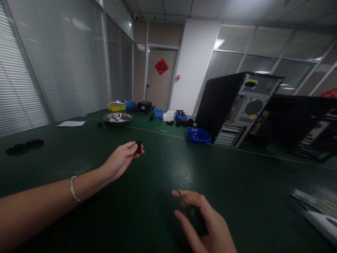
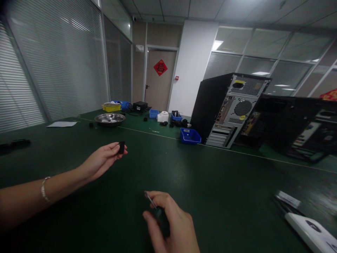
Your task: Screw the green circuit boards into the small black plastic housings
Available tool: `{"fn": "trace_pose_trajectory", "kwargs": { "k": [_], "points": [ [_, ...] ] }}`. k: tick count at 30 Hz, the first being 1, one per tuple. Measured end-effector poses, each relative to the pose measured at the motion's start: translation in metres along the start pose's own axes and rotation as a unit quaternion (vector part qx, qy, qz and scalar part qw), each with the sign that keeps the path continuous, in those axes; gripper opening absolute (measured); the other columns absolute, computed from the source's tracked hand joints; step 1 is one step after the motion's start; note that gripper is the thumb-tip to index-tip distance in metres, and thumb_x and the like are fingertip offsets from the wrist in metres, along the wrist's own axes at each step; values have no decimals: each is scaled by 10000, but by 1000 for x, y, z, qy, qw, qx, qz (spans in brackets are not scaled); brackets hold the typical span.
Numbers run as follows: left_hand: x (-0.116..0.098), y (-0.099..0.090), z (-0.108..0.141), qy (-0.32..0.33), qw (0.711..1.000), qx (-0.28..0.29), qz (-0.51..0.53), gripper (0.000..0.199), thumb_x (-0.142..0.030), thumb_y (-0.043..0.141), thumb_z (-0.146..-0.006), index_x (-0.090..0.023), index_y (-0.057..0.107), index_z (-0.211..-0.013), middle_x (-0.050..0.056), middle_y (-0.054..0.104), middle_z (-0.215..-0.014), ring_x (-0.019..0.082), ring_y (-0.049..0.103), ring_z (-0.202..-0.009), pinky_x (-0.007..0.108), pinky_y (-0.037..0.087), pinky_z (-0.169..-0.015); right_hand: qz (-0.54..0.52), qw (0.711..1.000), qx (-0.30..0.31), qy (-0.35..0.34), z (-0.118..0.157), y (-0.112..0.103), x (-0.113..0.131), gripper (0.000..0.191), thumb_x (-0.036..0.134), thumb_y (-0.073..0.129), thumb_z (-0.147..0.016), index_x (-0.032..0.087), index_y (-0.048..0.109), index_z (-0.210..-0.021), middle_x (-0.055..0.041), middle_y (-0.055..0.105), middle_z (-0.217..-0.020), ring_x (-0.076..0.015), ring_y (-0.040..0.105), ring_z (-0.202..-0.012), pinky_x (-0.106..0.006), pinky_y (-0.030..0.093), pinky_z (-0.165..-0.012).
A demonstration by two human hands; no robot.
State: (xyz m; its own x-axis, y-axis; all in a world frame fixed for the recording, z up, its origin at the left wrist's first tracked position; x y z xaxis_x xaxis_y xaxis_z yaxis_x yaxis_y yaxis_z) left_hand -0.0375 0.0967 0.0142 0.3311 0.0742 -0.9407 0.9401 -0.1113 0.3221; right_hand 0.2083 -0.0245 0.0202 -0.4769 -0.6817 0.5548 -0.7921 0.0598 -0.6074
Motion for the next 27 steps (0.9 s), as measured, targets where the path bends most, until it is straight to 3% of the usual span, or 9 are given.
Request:
{"fn": "trace_pose_trajectory", "kwargs": {
  "k": [4, 8, 16, 19, 22, 27],
  "points": [
    [3, 10, 8, -25, 999, 39, -14, 103, -170, 609, -862, -109, 667, -923, 85, 630, -917, 183, 564, -857, 280, 405, -743, -12, 1000, 9, 19, 1, 1, -3, 219, 136, 598, -871, 277, 511, -1013, -14, 706, -1103, -149, 687, -1014, -163, 533, -855],
    [13, 30, 23, -66, 987, 137, -46, 171, -237, 573, -901, -101, 655, -965, 71, 633, -880, 159, 545, -814, 274, 391, -728, -24, 999, 15, 39, 0, 1, -7, 199, 131, 564, -882, 262, 507, -1022, -25, 691, -1065, -158, 675, -1005, -185, 526, -863],
    [25, 61, 55, -112, 926, 330, -149, 280, -278, 526, -931, -142, 578, -1170, 77, 642, -1031, 159, 573, -865, 305, 441, -809, -36, 997, 35, 57, 0, 8, -15, 264, 126, 527, -875, 260, 505, -1101, -36, 631, -996, -153, 648, -741, -233, 563, -732],
    [22, 64, 60, -131, 918, 345, -147, 276, -246, 513, -933, -148, 563, -1186, 77, 645, -1031, 157, 585, -878, 310, 453, -825, -41, 997, 43, 45, -2, 7, -16, 302, 105, 543, -859, 269, 505, -1109, -34, 633, -1003, -143, 638, -712, -226, 564, -728],
    [21, 63, 61, -136, 915, 355, -137, 219, -193, 529, -911, -137, 602, -1109, 68, 648, -987, 149, 588, -866, 305, 454, -831, -29, 999, 35, 28, -4, 3, -16, 319, 82, 560, -845, 290, 524, -1084, -21, 641, -988, -160, 660, -837, -208, 559, -753],
    [22, 57, 61, -146, 920, 347, -112, 184, -103, 548, -858, -134, 617, -1026, 41, 648, -919, 126, 590, -830, 285, 456, -806, -18, 999, -15, 27, -4, -5, -18, 302, 88, 605, -819, 296, 576, -1036, -11, 665, -943, -165, 675, -860, -186, 551, -766]
  ]
}}
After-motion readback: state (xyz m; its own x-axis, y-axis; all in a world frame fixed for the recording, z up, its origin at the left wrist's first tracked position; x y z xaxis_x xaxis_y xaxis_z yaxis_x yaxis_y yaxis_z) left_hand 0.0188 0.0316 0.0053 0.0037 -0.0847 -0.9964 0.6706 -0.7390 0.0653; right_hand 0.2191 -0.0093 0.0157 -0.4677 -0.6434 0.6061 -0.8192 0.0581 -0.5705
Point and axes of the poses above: each hand's wrist, its own z-axis away from the middle knuckle, its own y-axis out of the palm, x = y × z, the point moved 4 cm from there along -z, towards the middle knuckle
